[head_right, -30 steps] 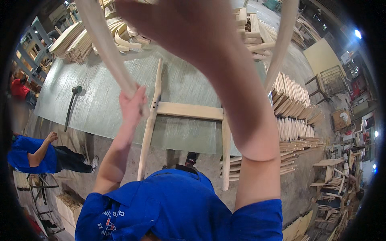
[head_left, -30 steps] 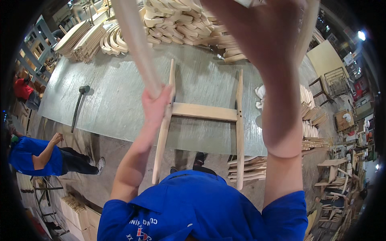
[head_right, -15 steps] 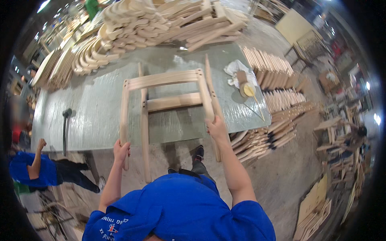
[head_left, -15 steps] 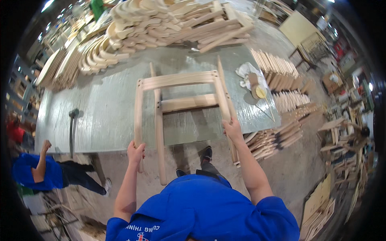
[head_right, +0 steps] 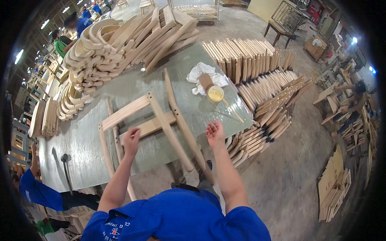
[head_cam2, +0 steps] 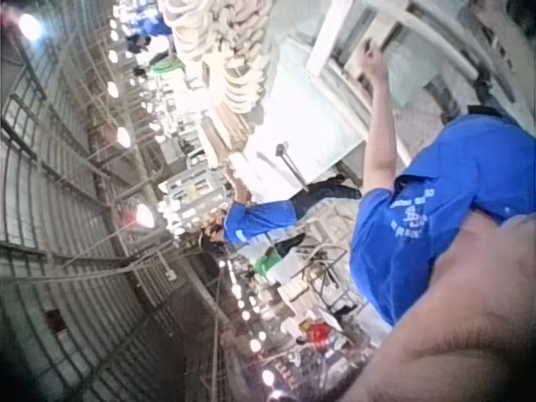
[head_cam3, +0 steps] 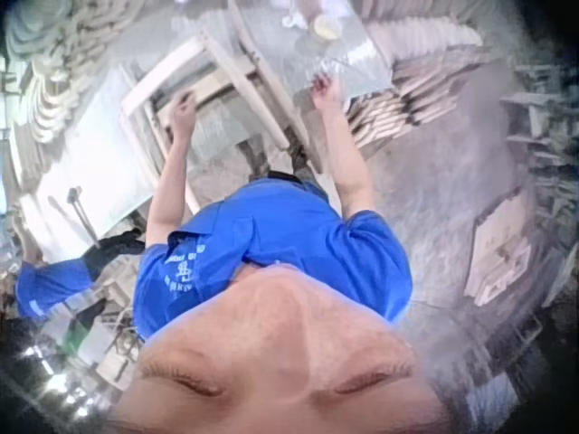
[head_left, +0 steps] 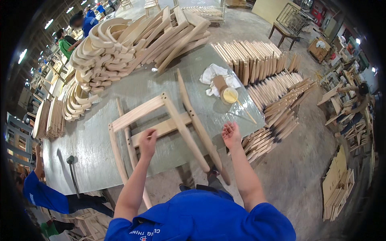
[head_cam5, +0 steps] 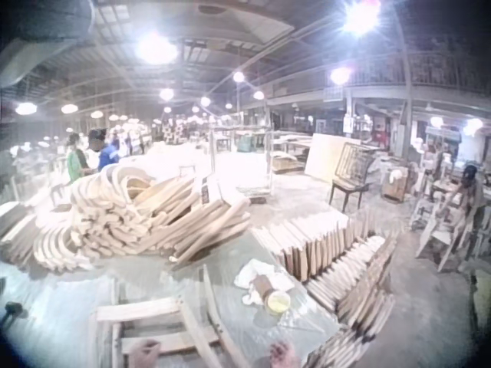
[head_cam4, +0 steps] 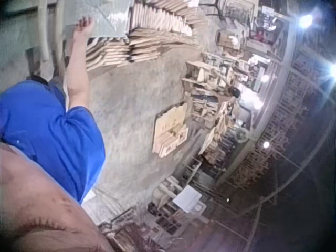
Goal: The person applies glue to the joints of wooden chair frames and curved seat parts using a small brush. They pick up individual components from a pile, apply the adhesive to specific holes and edges, and then place the parts onto a metal work table. The person works in a factory setting with other workers visible in the background.
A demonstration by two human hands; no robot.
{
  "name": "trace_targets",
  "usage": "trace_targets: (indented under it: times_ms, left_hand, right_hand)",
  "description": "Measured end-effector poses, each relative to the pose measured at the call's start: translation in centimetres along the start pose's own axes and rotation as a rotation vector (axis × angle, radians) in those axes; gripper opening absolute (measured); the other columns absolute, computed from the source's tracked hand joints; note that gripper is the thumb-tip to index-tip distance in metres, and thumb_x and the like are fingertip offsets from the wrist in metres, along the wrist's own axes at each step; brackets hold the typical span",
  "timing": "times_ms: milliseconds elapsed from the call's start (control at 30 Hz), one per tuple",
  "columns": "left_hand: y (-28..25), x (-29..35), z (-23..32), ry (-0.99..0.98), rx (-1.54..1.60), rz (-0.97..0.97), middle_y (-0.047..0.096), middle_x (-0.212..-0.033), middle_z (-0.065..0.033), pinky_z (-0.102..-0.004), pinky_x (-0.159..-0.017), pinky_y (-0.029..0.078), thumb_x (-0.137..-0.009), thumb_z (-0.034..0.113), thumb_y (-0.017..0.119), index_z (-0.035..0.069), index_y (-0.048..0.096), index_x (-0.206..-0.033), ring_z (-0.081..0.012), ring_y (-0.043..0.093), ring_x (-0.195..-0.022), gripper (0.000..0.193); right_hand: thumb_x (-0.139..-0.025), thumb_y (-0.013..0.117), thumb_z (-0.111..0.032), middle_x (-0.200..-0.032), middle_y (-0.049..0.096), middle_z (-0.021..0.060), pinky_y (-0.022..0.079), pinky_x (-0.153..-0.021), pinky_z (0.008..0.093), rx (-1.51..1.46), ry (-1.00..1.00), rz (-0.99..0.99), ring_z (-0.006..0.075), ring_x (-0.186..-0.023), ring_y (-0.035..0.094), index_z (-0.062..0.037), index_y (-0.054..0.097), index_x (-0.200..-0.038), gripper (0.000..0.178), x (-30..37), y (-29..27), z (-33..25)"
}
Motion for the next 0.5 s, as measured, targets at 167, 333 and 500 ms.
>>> trace_targets:
  times_ms: [167,333,500]
  left_hand:
    - [16.6,-9.6,5.9,-0.178,0.251,-0.298,0.063,-0.086,-0.0044,-0.0261,-0.071,0.048,-0.086,0.018,0.059,0.001,0.062,-0.099,-0.0113,0.058,-0.079,0.022]
    - [27.7,-17.8,6.8,-0.197,0.221,-0.236,0.064,-0.095,-0.0083,-0.0310,-0.075,0.048,-0.082,0.023,0.060,0.003,0.061,-0.108,-0.0169,0.060,-0.085,0.033]
    - [32.5,-21.4,6.4,-0.043,-0.252,-0.324,0.063,-0.102,-0.0178,-0.0370,-0.083,0.046,-0.075,0.034,0.062,0.001,0.058,-0.112,-0.0285,0.061,-0.087,0.050]
  right_hand:
    - [-0.088,0.055,-0.044,-0.088,0.061,0.0053,0.046,-0.058,0.0270,-0.278,-0.001,-0.113,0.0143,-0.067,0.055,-0.0075,0.057,-0.097,0.038,-4.8,-0.6,-5.8]
    - [-0.092,0.049,-0.035,-0.078,0.060,0.0039,0.044,-0.059,0.0265,-0.250,-0.042,-0.032,0.0136,-0.064,0.053,-0.0067,0.059,-0.098,0.031,-6.9,0.3,-8.5]
    - [-0.093,0.048,-0.025,-0.078,0.060,0.0036,0.044,-0.059,0.0275,-0.163,-0.076,-0.138,0.0137,-0.066,0.054,-0.0094,0.058,-0.099,0.019,-5.6,-0.7,-10.7]
Point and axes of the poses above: each hand's wrist, its own x-axis away from the middle knuckle, its own y-axis out of the palm, z = x × y, the point moved 2 cm from there along -x, towards the middle knuckle
